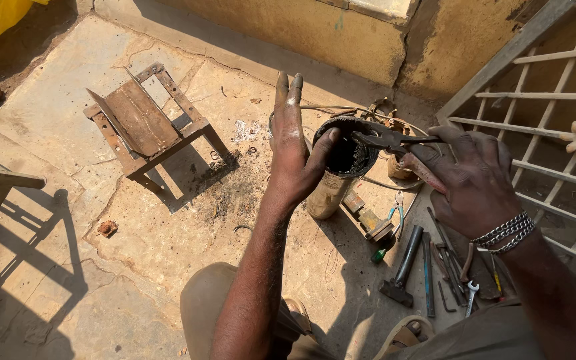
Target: The person crouches on a concrete floor and uses pliers to pull and cut wire pieces out of a metal cylinder, dropping the wire into the container and working through the pieces one at a time. They reposition the cylinder and pick through scattered parts on the ground while cutting the wire by hand with the pliers.
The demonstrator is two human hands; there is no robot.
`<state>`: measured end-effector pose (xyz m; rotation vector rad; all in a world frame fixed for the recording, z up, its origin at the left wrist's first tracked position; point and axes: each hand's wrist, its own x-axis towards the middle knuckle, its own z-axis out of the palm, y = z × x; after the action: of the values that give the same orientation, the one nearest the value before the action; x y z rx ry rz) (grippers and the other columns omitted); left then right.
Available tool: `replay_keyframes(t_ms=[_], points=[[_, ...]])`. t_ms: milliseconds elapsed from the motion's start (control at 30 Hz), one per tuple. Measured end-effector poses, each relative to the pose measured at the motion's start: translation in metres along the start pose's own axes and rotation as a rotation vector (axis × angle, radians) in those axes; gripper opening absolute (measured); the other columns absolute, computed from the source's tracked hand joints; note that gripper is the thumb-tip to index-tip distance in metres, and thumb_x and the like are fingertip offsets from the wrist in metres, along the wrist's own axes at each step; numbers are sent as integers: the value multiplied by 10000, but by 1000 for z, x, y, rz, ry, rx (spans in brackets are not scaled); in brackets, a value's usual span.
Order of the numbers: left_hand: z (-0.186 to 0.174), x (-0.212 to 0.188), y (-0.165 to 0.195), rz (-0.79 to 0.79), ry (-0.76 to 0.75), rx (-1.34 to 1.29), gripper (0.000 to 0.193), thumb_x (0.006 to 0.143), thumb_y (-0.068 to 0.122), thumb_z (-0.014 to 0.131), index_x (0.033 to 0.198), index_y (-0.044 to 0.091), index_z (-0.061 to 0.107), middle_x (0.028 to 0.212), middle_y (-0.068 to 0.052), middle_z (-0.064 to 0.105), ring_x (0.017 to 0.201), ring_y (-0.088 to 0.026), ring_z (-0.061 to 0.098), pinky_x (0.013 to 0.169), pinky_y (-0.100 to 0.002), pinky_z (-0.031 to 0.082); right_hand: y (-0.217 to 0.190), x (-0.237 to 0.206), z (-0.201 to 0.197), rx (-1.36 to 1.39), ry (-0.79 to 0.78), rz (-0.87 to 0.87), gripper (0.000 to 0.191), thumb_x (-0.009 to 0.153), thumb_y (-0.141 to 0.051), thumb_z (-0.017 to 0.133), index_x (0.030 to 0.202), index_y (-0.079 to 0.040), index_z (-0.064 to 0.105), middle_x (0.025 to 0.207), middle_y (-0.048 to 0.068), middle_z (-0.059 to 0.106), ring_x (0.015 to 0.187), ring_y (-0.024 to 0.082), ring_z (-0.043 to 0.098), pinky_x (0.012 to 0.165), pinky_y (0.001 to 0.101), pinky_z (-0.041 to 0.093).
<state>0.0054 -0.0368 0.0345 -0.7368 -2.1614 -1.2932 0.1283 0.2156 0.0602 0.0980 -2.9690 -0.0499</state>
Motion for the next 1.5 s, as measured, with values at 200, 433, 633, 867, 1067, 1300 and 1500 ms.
replay_keyframes(t_ms=[200,433,633,867,1067,1300,1500], points=[[13,-2,0,-281,-430,-204,1421,488,326,1054,1586,101,179,1465,-218,545,1335,-349,562,1124,-439,449,-4,25,-34,-652,-332,-17,671,787,-359,671,1421,-544,550,1615,5,405,1383,288,371,1117,557,249],[21,-9,-8,-322,-414,-401,1356,533,287,1002,1612,69,209,1324,-108,709,1235,-237,689,1104,-374,533,-36,36,-75,-913,-368,-253,502,981,-409,423,1479,-354,442,1513,67,422,1342,291,410,1011,669,354],[21,-10,-10,-290,-378,-511,1369,509,264,1009,1608,54,218,1308,-102,715,1214,-225,703,1090,-366,541,-67,42,-83,-978,-466,-244,520,1015,-434,373,1502,-250,391,1490,147,393,1325,351,456,961,786,365],[16,-11,-6,-304,-358,-513,1324,523,292,1001,1594,54,260,1292,-91,725,1202,-220,713,1081,-360,548,-85,42,-84,-942,-553,-183,544,1020,-452,363,1514,-227,394,1574,210,335,1334,445,460,979,814,350],[14,-9,-1,-282,-319,-375,1280,522,361,1006,1558,78,308,1284,-107,710,1214,-249,686,1077,-388,525,-99,44,-86,-876,-632,-114,577,1006,-439,409,1501,-144,389,1511,252,357,1259,477,503,965,788,379],[18,-21,3,-221,-211,-440,1209,610,358,1004,1581,115,324,1297,-87,720,1225,-244,700,1092,-392,555,-113,42,-85,-779,-625,-60,470,999,-365,529,1375,-82,529,1397,260,478,1153,443,598,875,625,542],[22,-24,3,-235,-171,-515,1202,657,306,976,1609,88,276,1269,-79,737,1190,-226,734,1083,-374,586,-117,38,-83,-716,-468,-55,349,994,-265,540,1253,-32,553,1144,201,601,905,315,702,641,431,616]])
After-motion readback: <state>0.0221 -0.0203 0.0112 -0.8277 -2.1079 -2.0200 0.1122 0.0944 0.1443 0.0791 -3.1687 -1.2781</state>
